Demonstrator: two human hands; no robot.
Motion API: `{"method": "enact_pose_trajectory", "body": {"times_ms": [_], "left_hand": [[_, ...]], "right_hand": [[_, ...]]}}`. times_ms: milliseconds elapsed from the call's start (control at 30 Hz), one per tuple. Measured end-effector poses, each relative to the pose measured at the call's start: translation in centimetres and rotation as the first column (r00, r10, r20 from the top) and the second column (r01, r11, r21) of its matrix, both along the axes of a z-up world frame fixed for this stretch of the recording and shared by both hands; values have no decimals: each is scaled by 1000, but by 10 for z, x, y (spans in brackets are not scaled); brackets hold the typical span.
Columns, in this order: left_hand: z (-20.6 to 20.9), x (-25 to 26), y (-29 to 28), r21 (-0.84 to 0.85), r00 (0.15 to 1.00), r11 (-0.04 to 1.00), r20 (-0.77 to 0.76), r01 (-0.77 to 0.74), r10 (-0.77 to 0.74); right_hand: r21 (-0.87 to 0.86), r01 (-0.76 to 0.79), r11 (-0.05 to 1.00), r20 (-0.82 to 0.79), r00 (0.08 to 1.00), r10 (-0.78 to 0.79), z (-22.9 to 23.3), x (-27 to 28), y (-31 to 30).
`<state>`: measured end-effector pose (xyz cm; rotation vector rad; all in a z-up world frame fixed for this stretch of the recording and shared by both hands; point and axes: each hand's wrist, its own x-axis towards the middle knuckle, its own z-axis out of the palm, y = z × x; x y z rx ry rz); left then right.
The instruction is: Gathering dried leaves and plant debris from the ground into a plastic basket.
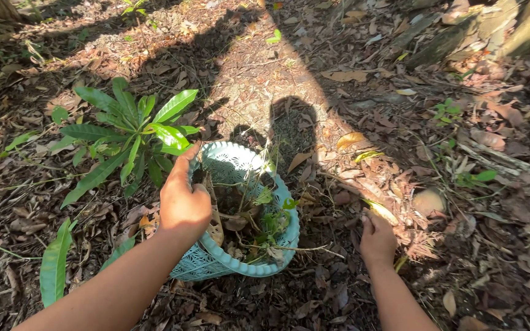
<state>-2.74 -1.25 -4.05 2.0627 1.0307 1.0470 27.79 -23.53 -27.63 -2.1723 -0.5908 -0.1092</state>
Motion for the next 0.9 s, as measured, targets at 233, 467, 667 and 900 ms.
{"method": "enact_pose_trajectory", "body": {"times_ms": [233,467,667,900], "left_hand": [[7,-9,1,-98,993,993,-102,-63,53],[-1,-20,6,-109,997,992,-44,-60,56],[7,-20,2,-152,997,986,-54,-64,57],[16,-12,6,-245,990,961,-92,-124,105]], "right_hand": [[130,-38,991,-260,963,72,-17,24,20],[578,183,795,-586,772,247,-80,74,14],[459,244,854,-560,826,65,-42,33,17],[273,205,940,-398,913,-83,91,-52,42]]}}
